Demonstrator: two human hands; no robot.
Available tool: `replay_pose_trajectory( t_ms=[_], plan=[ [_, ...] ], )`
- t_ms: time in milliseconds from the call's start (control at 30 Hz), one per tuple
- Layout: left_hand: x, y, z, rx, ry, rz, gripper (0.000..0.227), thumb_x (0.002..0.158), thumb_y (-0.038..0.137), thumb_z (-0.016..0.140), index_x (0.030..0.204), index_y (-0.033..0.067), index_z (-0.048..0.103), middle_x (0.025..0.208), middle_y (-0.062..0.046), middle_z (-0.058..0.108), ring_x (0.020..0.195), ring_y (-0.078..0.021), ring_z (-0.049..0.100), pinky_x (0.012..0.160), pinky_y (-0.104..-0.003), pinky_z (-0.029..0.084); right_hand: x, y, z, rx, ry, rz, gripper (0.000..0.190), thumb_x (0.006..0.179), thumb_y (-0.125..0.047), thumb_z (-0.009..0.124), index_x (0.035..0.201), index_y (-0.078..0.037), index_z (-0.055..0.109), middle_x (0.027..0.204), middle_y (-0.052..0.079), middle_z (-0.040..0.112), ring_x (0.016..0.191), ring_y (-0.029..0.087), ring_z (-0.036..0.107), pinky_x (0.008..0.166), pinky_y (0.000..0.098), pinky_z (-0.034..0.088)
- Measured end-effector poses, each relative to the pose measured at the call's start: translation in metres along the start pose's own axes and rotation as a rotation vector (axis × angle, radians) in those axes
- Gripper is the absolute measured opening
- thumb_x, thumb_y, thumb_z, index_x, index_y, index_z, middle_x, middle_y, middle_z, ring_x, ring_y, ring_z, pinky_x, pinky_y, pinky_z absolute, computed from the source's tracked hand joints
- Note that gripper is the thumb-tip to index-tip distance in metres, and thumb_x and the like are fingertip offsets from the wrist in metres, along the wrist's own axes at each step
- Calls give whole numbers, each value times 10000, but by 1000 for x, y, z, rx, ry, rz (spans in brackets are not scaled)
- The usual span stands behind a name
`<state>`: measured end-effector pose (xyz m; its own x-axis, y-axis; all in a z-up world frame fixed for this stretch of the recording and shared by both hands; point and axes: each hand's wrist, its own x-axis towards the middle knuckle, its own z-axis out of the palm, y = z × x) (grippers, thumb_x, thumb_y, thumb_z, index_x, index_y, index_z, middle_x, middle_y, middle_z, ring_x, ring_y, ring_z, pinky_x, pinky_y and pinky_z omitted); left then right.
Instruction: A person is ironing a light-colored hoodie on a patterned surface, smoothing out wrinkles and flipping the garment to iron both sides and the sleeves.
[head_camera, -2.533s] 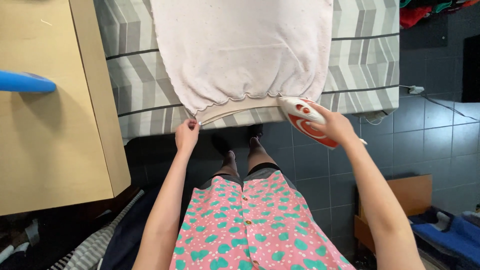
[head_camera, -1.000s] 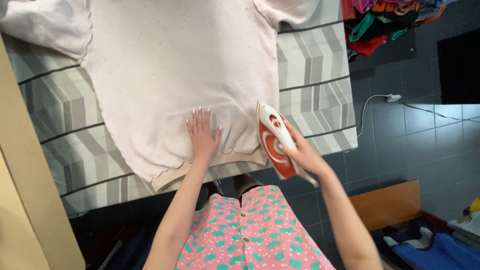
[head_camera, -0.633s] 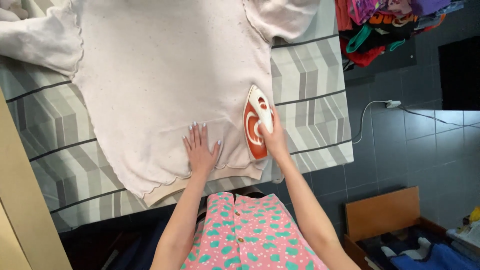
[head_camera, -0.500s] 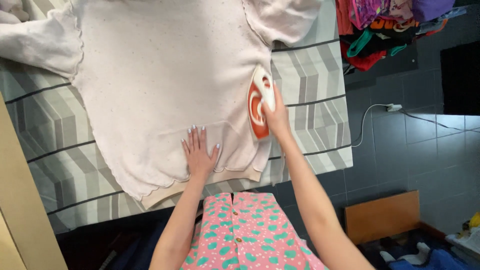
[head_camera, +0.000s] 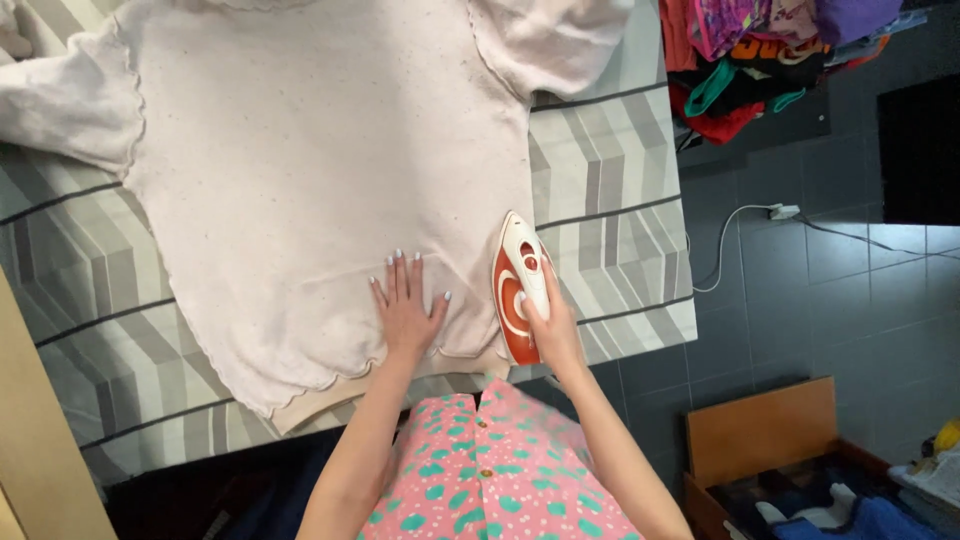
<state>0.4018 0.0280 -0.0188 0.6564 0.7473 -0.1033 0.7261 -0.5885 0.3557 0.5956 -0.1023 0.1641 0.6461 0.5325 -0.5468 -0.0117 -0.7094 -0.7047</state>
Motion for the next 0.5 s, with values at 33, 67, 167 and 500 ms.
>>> replay_pose_trajectory(
  t_ms=[33,67,167,500],
  plan=[
    [3,0,0,3,3,-1,860,959,643,519,1652,170,331,1742,-172,218,1625,-319,141,1253,-644,68,17,6,0,2,-1,-4,723,1004,-285,627,1657,-290,317,1608,206,455,1454,430,438,1185,535,405],
    [6,-1,1,7,5,8,866,956,647,520,1654,172,327,1741,-175,218,1624,-321,143,1253,-647,62,33,12,1,-12,18,-37,720,1002,-260,626,1654,-264,320,1609,232,440,1444,461,433,1177,565,405],
    [-3,-3,-2,10,-17,3,865,957,647,512,1660,181,319,1742,-172,216,1624,-318,143,1258,-645,48,83,5,4,-17,51,-101,706,1004,-250,628,1646,-252,336,1570,272,469,1411,495,459,1153,591,426],
    [-2,-4,-1,-6,-63,-27,870,967,654,503,1684,230,253,1766,-116,154,1635,-270,83,1277,-604,-9,145,40,-30,-46,170,-155,668,987,-372,657,1604,-370,402,1475,191,601,1002,389,753,1015,475,562]
  ],
)
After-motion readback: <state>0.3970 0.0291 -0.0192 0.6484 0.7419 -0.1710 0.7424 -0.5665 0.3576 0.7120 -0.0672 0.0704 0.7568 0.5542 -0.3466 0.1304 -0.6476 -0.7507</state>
